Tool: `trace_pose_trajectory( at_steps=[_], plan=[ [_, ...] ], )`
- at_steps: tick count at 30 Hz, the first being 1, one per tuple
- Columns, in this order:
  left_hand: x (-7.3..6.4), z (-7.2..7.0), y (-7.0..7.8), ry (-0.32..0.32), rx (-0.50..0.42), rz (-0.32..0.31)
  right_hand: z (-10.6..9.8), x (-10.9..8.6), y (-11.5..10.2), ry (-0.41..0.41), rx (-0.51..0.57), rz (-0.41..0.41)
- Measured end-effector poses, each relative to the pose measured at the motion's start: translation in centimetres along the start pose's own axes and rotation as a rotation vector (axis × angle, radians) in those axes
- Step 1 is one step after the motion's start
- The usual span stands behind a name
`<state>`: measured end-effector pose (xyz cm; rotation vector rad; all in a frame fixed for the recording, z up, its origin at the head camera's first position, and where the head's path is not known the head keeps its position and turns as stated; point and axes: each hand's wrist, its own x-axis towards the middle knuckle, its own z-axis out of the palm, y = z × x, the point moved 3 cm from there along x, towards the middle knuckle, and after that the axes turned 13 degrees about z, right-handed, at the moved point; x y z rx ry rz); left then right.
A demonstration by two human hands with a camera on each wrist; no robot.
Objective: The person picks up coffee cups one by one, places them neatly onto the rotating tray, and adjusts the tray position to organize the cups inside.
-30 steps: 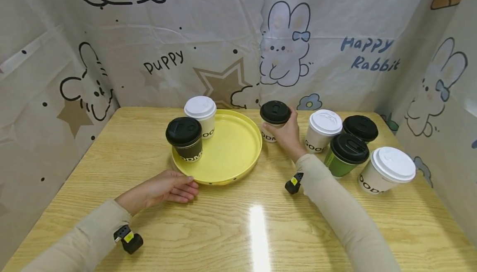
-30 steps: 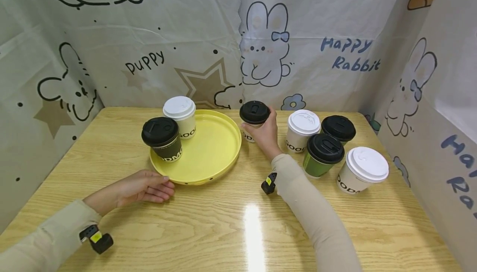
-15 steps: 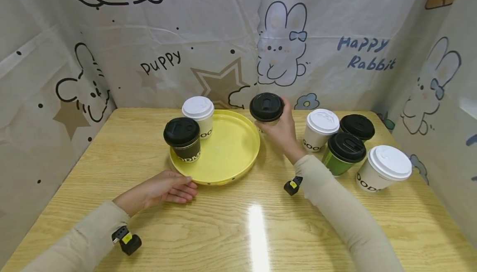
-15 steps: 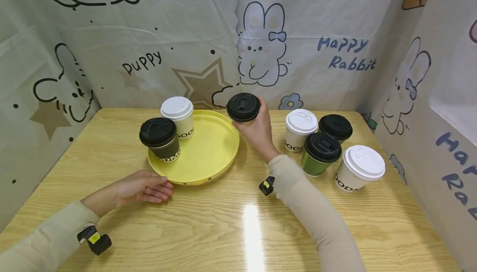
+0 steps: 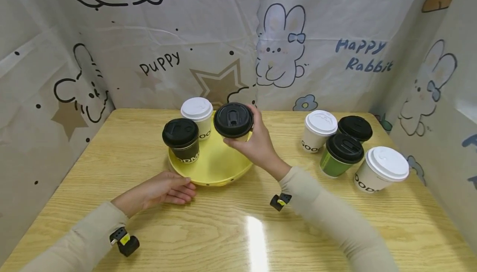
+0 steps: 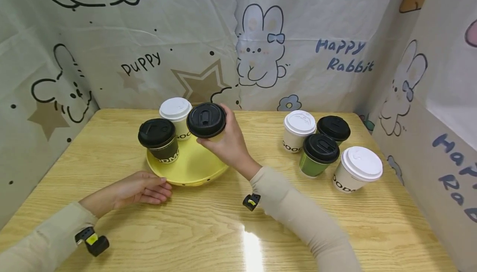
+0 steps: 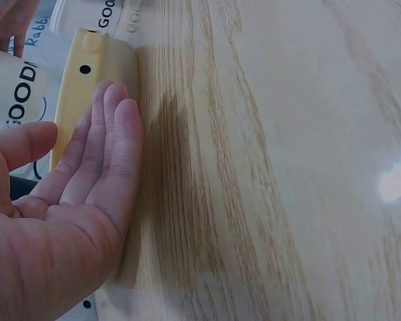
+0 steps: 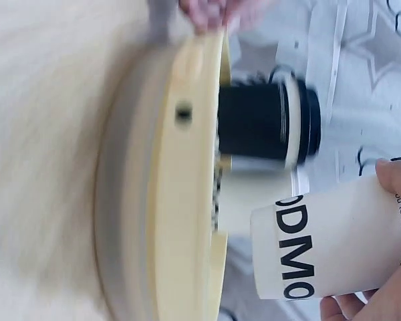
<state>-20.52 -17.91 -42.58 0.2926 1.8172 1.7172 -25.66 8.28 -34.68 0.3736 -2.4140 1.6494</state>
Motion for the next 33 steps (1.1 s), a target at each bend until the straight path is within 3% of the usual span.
trace_pose_trajectory(
  at_steps=[4,11,33],
  plan=[
    [-0.1,0.0,0.0,-0.001,-0.007,-0.001,2.0,-1.0,-0.5,-0.074,0.042,0.046],
    [-0.1,0.0,0.0,-0.013,-0.012,0.003,4.4,-2.5,-0.1,-0.166,0.013,0.143],
    [-0.2,0.0,0.1,-0.025,-0.006,0.015,6.2,-3.9,1.4,-0.249,0.008,0.207]
  ],
)
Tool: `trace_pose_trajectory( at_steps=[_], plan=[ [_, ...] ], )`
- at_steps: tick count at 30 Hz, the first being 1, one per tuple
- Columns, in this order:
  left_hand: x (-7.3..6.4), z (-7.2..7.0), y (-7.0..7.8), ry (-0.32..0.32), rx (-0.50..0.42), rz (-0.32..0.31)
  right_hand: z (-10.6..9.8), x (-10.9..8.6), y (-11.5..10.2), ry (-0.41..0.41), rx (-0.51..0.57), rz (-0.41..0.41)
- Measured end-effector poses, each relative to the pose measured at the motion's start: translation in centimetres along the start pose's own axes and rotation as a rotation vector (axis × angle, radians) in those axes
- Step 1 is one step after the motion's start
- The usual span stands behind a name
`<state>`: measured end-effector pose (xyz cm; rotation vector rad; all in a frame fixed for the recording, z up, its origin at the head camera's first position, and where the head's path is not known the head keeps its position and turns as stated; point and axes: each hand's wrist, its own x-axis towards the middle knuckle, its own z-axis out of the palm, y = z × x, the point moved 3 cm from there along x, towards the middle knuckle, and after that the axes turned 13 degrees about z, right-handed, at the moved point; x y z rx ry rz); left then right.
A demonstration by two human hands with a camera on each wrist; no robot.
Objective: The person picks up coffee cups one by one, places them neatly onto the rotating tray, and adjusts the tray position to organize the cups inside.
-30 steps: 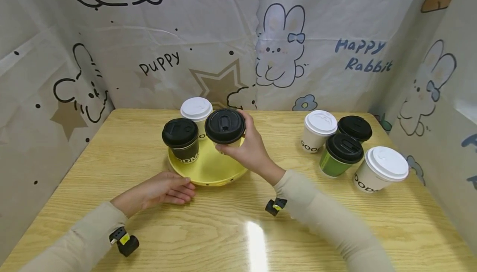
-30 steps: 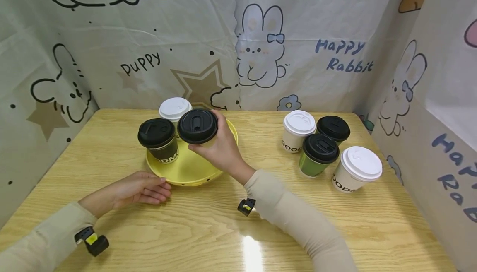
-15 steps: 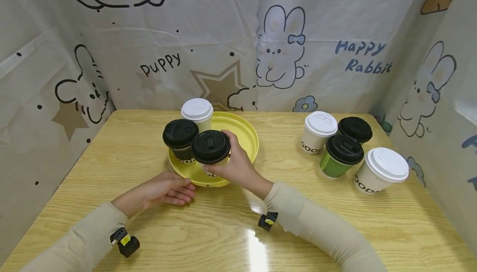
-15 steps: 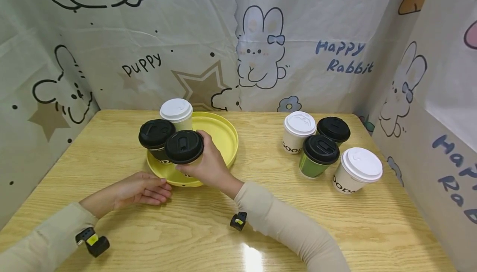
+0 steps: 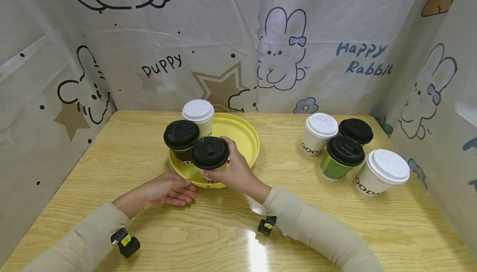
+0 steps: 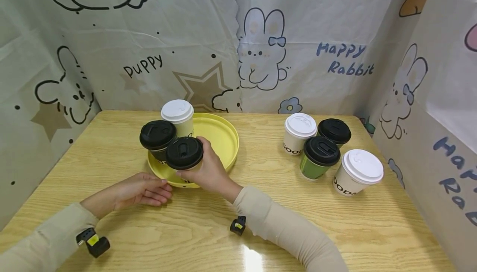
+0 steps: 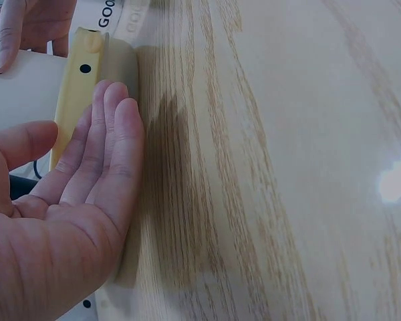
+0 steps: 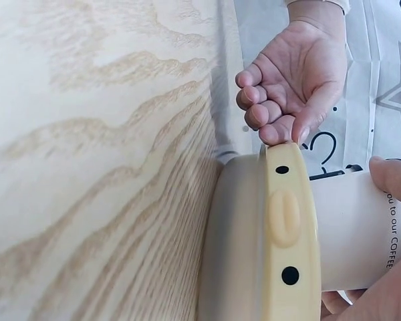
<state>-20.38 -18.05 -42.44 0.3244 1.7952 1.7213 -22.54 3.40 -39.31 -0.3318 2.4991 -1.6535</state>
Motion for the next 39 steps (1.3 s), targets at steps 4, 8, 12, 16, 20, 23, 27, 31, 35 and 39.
trace_pose_trajectory(
  at_steps=[4,8,12,16,20,23,27,31,35,39],
  plan=[
    [0.1,0.0,0.1,0.004,0.001,-0.006,0.0,0.0,0.2,-0.001,0.001,0.007],
    [0.1,0.1,0.0,0.008,0.003,-0.008,0.1,0.0,0.4,-0.005,-0.008,0.001],
    [0.2,0.0,0.0,0.009,0.003,-0.002,0.1,0.1,0.5,-0.005,0.001,-0.015],
    [0.2,0.0,-0.2,0.013,-0.003,-0.006,0.1,0.0,0.7,-0.016,0.001,-0.012],
    [0.1,0.1,-0.4,0.010,-0.002,-0.007,0.2,-0.1,1.0,-0.039,-0.027,0.003],
    [0.1,0.1,-0.4,0.008,0.006,0.004,0.1,-0.1,1.0,-0.050,-0.040,0.007],
    [0.2,0.1,-0.3,0.010,0.009,0.014,-0.1,-0.1,0.8,-0.055,-0.043,-0.008],
    [0.2,0.1,-0.3,0.012,0.005,0.015,-0.2,-0.1,0.6,-0.059,-0.049,-0.014],
    [0.1,0.1,-0.4,0.015,0.002,0.016,-0.7,-0.2,0.6,-0.057,-0.076,0.015],
    [0.1,0.1,-0.3,0.014,0.006,0.021,-1.6,-0.6,0.7,-0.056,-0.123,0.027]
  ],
)
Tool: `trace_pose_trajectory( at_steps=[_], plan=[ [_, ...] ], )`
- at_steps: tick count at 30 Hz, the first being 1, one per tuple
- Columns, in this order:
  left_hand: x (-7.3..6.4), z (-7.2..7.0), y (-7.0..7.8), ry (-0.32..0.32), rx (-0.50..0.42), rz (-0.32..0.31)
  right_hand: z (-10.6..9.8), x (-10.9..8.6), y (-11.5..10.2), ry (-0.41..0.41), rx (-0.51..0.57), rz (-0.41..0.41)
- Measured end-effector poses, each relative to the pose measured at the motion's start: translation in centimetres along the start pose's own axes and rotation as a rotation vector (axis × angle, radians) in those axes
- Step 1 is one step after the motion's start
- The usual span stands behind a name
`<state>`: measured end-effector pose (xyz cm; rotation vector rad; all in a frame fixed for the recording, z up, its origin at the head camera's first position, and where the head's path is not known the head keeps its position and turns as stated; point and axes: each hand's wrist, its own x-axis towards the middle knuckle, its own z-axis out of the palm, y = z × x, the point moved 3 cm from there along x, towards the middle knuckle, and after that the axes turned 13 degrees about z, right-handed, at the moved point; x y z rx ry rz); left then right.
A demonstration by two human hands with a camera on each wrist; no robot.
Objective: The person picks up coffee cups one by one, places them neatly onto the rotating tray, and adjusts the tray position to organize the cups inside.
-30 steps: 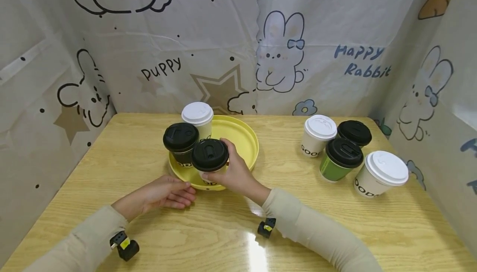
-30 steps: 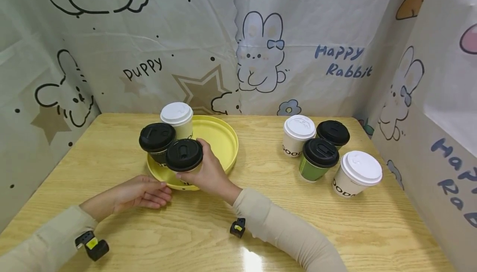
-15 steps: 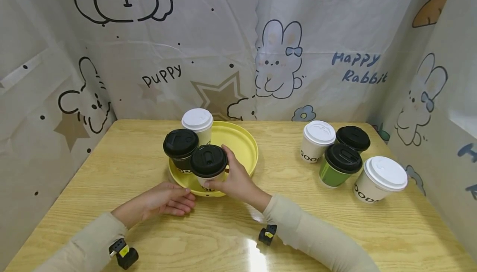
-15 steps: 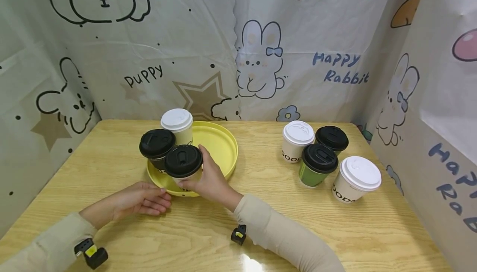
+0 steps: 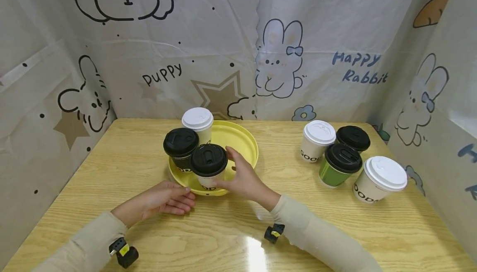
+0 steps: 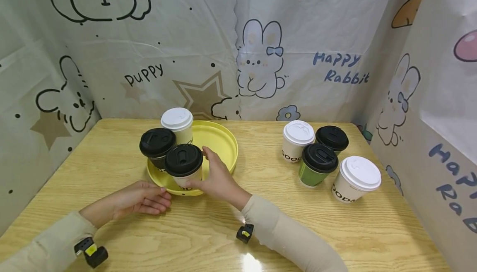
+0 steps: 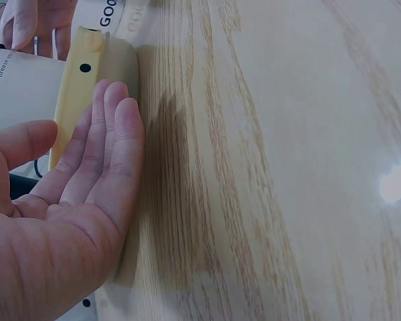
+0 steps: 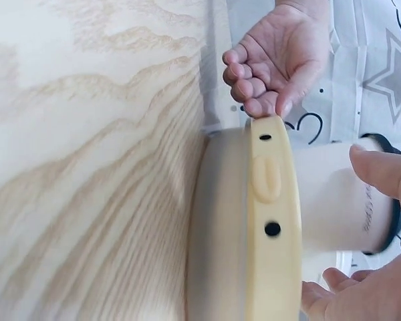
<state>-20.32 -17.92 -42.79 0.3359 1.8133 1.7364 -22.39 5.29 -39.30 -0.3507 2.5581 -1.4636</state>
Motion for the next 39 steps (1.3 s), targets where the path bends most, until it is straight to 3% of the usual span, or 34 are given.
trace_pose_trajectory(
  at_steps=[4,9,18,31,39],
  plan=[
    [0.0,0.0,0.2,0.001,0.006,0.005,-1.7,-0.5,0.4,0.021,-0.103,-0.023],
    [0.0,-0.1,0.2,0.009,0.001,-0.002,-3.8,-0.9,1.6,0.044,-0.331,-0.074],
    [-0.1,-0.1,0.0,0.018,0.001,-0.012,-5.9,-1.6,4.8,-0.035,-0.659,-0.105],
    [0.0,-0.2,-0.2,0.013,-0.003,-0.009,-6.1,-2.1,6.1,-0.093,-0.733,-0.067],
    [-0.3,-1.1,0.1,0.032,0.012,-0.008,-5.4,-3.3,5.7,-0.101,-0.734,-0.073]
  ],
)
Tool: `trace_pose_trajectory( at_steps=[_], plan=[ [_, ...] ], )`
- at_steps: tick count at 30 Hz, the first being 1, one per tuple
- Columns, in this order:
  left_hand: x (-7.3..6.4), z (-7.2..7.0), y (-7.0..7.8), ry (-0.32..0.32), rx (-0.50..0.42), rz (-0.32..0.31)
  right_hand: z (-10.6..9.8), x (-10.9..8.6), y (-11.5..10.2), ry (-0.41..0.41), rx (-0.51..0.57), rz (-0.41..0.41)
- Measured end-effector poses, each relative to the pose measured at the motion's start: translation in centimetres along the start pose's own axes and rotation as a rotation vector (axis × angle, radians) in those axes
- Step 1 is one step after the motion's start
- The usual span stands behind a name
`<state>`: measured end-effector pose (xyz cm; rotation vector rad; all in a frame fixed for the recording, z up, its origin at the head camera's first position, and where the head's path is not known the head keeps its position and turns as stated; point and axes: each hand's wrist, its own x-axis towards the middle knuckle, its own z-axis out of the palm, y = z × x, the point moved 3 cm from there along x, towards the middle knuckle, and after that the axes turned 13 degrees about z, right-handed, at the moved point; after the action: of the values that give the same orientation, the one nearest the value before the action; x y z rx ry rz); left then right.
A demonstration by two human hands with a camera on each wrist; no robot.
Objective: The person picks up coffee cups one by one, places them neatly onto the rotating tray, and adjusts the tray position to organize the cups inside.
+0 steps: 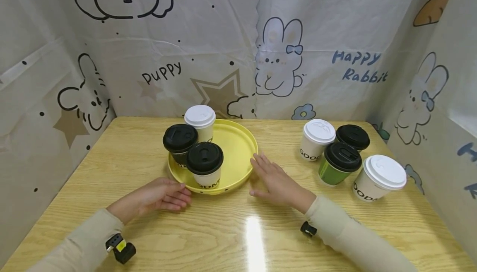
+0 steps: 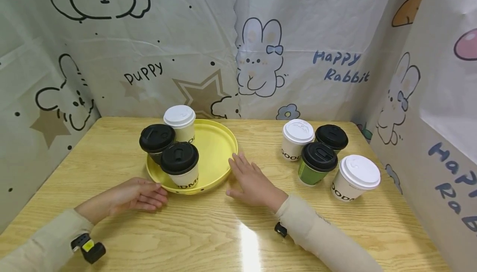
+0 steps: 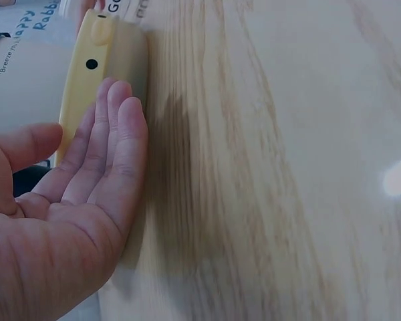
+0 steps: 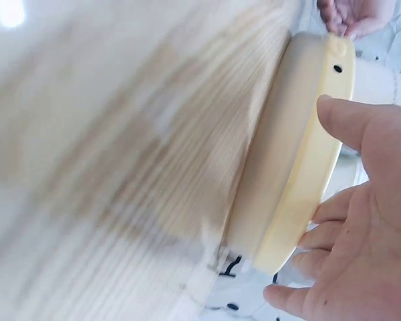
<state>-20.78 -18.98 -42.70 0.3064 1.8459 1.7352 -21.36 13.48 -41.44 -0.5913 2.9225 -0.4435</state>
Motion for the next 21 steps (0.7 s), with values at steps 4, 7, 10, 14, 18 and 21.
trace_pose_trajectory(
  at_steps=[4,7,10,14,18,21],
  plan=[
    [-0.1,-0.7,0.2,0.021,0.026,0.010,0.2,-0.9,-0.8,-0.024,0.009,-0.019],
    [-0.1,-1.1,0.3,0.048,0.047,0.009,0.4,-1.4,-1.3,-0.036,0.003,-0.037],
    [-0.1,-1.5,0.4,0.069,0.069,0.005,0.6,-1.8,-1.8,-0.037,-0.010,-0.054],
    [0.0,-1.9,0.5,0.093,0.107,-0.001,0.7,-2.2,-2.3,-0.039,-0.014,-0.065],
    [0.1,-2.2,0.6,0.108,0.148,-0.005,0.9,-2.5,-2.7,-0.037,-0.036,-0.076],
    [0.2,-2.4,0.7,0.121,0.163,-0.014,0.9,-2.6,-2.9,-0.027,-0.060,-0.083]
  ],
)
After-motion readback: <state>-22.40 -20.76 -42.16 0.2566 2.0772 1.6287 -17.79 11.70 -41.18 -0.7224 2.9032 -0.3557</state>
